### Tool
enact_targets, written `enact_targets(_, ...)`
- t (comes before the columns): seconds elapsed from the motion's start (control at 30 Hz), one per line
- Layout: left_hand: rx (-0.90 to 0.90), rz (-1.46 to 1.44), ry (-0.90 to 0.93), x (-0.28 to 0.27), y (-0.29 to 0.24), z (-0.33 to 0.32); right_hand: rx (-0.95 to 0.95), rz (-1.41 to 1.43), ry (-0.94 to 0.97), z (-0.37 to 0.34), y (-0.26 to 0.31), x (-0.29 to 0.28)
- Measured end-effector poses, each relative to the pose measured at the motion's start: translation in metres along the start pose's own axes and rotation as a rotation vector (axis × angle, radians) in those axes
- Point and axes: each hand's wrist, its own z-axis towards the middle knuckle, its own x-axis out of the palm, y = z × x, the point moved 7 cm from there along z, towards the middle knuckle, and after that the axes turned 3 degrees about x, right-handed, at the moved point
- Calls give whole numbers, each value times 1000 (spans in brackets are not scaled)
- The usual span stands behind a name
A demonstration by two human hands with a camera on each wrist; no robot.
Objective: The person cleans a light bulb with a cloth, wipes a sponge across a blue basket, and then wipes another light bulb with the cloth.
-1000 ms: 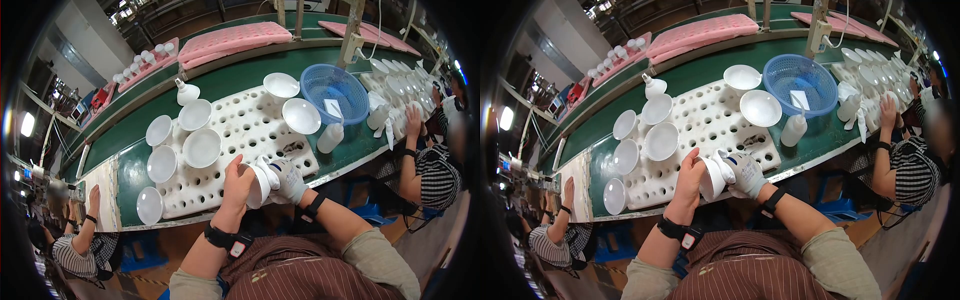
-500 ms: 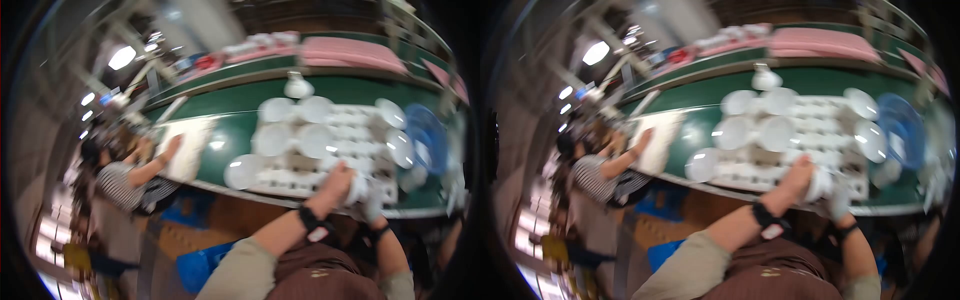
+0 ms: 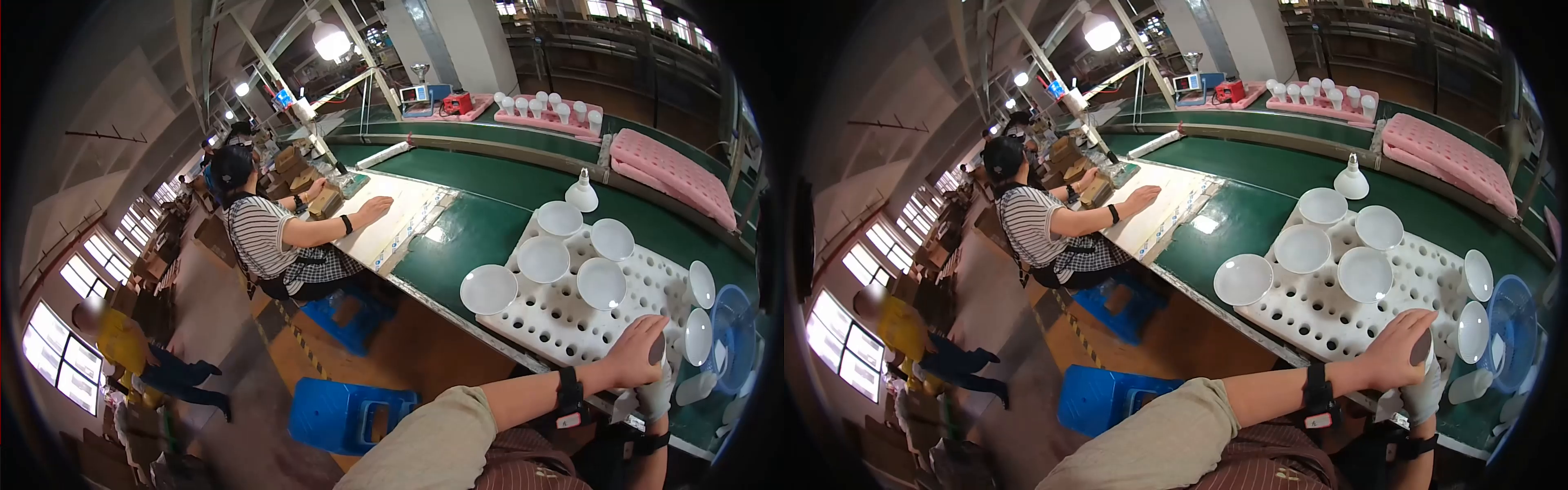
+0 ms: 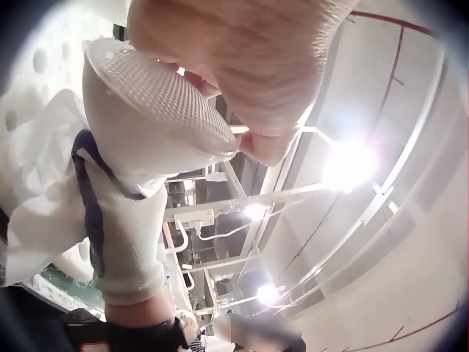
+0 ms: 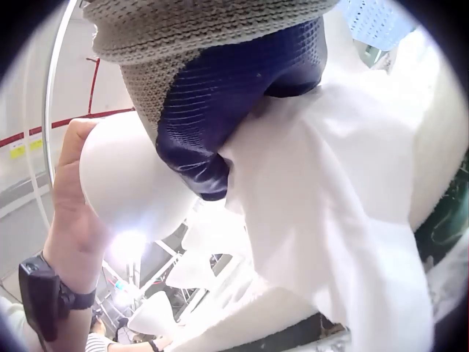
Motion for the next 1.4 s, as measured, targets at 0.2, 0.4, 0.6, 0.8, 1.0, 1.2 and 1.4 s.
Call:
enact_targets(0.2, -308, -32, 49, 10, 64, -4, -102, -226, -108, -3, -5, 12)
enact_targets(0.4, -639, -373, 75, 8, 87, -18, -201, -838, -132, -17, 12, 26)
enact_targets(0.6, -657, -734, 64, 12, 74, -31, -268, -625, -274, -28, 15, 21)
enact_targets(0.8, -512, -356, 234, -3, 41, -38, -183, -671, -100, -10, 40, 20)
enact_targets(1.0, -185, -43, 375, -8, 25, -34, -221, -646, -144, -14, 45, 18)
enact_targets(1.2, -538, -340, 147, -3, 51, -38, -218, -699, -123, -13, 51, 18)
enact_targets(1.4, -876, -807, -54, 6, 92, -30, -236, -712, -132, -15, 51, 19)
